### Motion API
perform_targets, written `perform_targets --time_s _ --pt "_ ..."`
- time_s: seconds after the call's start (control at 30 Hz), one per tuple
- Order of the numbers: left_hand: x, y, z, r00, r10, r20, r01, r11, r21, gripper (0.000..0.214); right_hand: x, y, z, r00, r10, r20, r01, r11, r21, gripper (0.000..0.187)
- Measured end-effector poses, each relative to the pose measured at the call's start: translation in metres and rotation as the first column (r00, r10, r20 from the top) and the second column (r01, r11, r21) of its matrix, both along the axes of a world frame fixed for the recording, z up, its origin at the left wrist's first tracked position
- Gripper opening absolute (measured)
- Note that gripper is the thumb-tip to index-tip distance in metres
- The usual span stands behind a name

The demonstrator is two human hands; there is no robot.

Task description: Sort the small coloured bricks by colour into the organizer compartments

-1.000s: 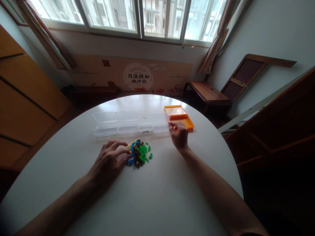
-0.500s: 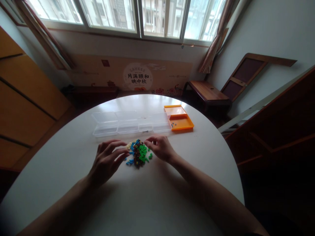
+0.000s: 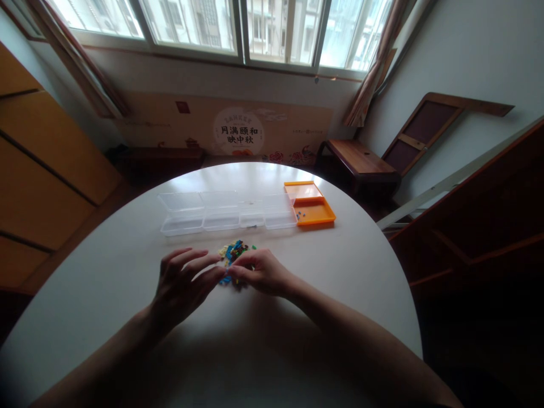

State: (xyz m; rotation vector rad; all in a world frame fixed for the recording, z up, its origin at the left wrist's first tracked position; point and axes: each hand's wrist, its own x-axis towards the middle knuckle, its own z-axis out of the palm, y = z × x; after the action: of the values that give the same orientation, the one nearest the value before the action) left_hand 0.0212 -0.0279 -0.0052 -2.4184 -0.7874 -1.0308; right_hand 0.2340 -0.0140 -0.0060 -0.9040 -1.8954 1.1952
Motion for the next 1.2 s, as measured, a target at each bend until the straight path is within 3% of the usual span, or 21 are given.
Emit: perform_targets --time_s 0.1,0.23,0.3,0.4,0.5,0.57,0.7,0.8,1.0,1.2 --pt "0.002 0.002 0.003 1.0 0.014 0.023 -0.014 1.0 -0.023 0.021 0.002 0.001 -0.005 0.992 -0.1 0.083 0.079 0.972 0.221 0.023" --pt "0.001 0.006 0.001 0.996 0.062 0.059 -0.056 0.993 -0.108 0.011 0.006 0.004 -0.012 0.948 -0.258 0.187 0.11 0.816 0.568 0.023" --pt "-0.001 0.008 -0.002 0.995 0.08 0.052 -0.071 0.985 -0.157 0.009 0.01 0.007 -0.014 0.919 -0.316 0.236 0.082 0.738 0.67 0.023" --pt "-0.002 0.011 -0.004 0.997 0.077 0.031 -0.067 0.97 -0.234 0.01 0.017 0.013 -0.016 0.882 -0.379 0.279 0.055 0.672 0.738 0.023" --pt "-0.003 0.01 -0.005 0.999 0.049 0.011 -0.043 0.945 -0.324 0.01 0.032 0.023 -0.018 0.833 -0.48 0.275 0.111 0.632 0.767 0.023" --pt "-0.004 0.009 -0.005 0.999 0.035 0.004 -0.032 0.931 -0.363 0.008 0.047 0.033 -0.02 0.775 -0.586 0.239 0.217 0.6 0.77 0.022" --pt "-0.005 0.008 -0.005 0.999 0.046 0.001 -0.043 0.925 -0.378 0.006 0.085 0.054 -0.027 0.595 -0.795 0.122 0.476 0.47 0.743 0.026" --pt "-0.007 0.01 -0.005 0.999 0.053 0.005 -0.047 0.925 -0.378 0.006 0.107 0.066 -0.034 0.49 -0.867 0.084 0.585 0.399 0.706 0.028" --pt "-0.011 0.012 -0.006 0.994 0.093 0.05 -0.062 0.897 -0.437 0.008 0.117 0.074 -0.042 0.467 -0.879 0.096 0.652 0.416 0.634 0.03" --pt "-0.015 0.015 -0.006 0.99 0.095 0.1 -0.031 0.86 -0.51 0.018 0.113 0.071 -0.038 0.461 -0.886 0.047 0.685 0.389 0.616 0.031"
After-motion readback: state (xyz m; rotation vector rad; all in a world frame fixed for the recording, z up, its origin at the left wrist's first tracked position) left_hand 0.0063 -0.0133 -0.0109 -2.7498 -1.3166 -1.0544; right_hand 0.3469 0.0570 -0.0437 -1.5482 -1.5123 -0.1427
